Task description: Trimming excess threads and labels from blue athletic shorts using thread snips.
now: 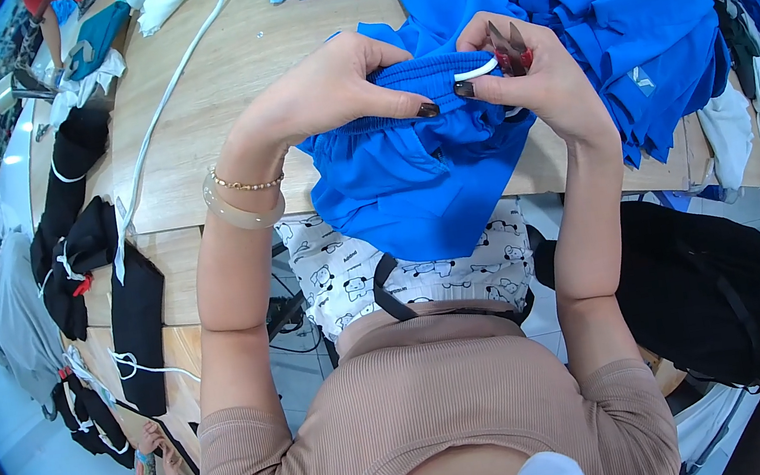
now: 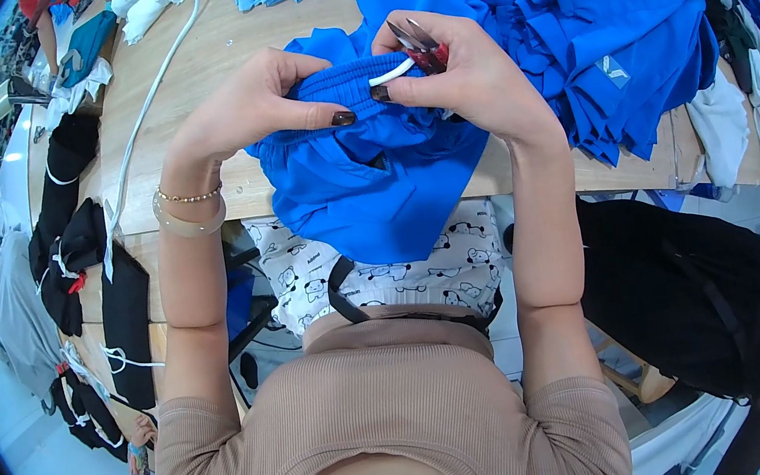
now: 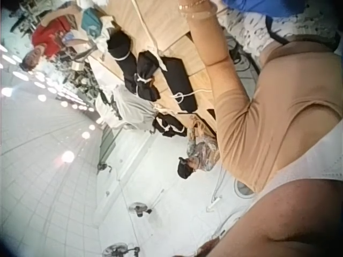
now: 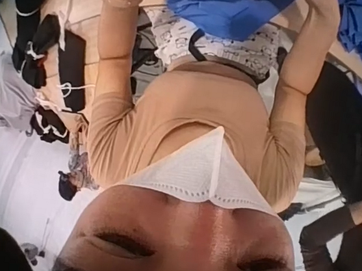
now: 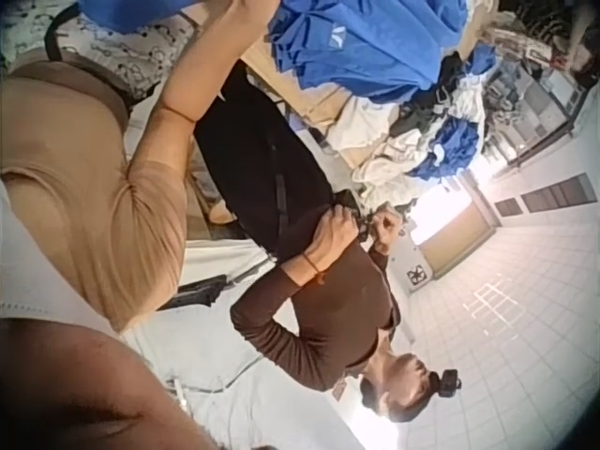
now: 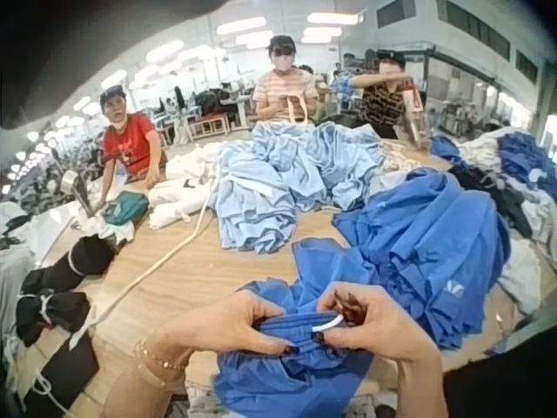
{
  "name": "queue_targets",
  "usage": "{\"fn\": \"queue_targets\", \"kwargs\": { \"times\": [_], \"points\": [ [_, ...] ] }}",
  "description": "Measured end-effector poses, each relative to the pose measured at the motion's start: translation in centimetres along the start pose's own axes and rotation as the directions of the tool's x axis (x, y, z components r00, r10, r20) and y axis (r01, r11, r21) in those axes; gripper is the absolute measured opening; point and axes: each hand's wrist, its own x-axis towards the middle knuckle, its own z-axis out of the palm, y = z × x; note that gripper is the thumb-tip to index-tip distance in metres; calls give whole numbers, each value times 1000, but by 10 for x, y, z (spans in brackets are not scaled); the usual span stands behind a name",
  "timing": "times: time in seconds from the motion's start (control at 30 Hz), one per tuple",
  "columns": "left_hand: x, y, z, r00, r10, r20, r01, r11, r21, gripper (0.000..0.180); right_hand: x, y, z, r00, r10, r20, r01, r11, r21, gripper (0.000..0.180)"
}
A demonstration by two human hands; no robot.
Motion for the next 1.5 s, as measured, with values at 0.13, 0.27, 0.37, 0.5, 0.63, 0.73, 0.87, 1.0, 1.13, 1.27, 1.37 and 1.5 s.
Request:
{"fn": "queue_targets", "kwargs": {
  "times": [0.13, 0.27, 0.37, 0.5, 0.63, 0.73, 0.87, 1.0, 1.13, 1.27, 1.37, 1.5],
  "points": [
    [0, 1, 4, 999, 5, -39, -14, 973, -228, 25, 0, 4, 8, 918, -217, -333, 138, 959, -246, 32],
    [-5, 15, 2, 1000, 16, -23, -21, 972, -232, 27, -31, -5, 9, 693, -79, -717, -59, 984, -166, 34],
    [-7, 18, 4, 999, 17, -35, -24, 980, -200, 28, -49, -11, 17, 526, -154, -837, 152, 985, -86, 33],
    [-7, 21, 8, 997, 17, -70, -32, 977, -212, 27, -80, -26, 43, 796, -21, -605, 124, 984, 128, 27],
    [-6, 25, 11, 996, 5, -91, -21, 984, -175, 25, -79, -31, 61, 902, 124, -414, -56, 984, 172, 22],
    [-6, 27, 12, 995, 5, -95, -17, 991, -133, 25, -73, -26, 64, 902, 93, -421, -63, 994, 85, 19],
    [-8, 29, 12, 994, 18, -107, -30, 994, -108, 26, -71, -21, 62, 921, 65, -385, -73, 997, -4, 23],
    [-8, 31, 13, 995, 10, -101, -19, 996, -87, 27, -70, -23, 61, 922, 68, -382, -74, 997, -1, 22],
    [-8, 31, 13, 994, 14, -112, -22, 998, -65, 28, -69, -21, 62, 910, 75, -407, -79, 997, 6, 19],
    [-7, 30, 15, 991, 28, -127, -36, 997, -63, 27, -68, -22, 65, 888, 80, -453, -82, 996, 14, 17],
    [-8, 32, 14, 990, 60, -131, -71, 994, -87, 24, -66, -23, 66, 885, 57, -461, -75, 997, -20, 17],
    [-8, 29, 13, 993, 21, -118, -38, 990, -138, 22, -65, -21, 67, 878, 31, -477, -62, 997, -50, 16]
  ]
}}
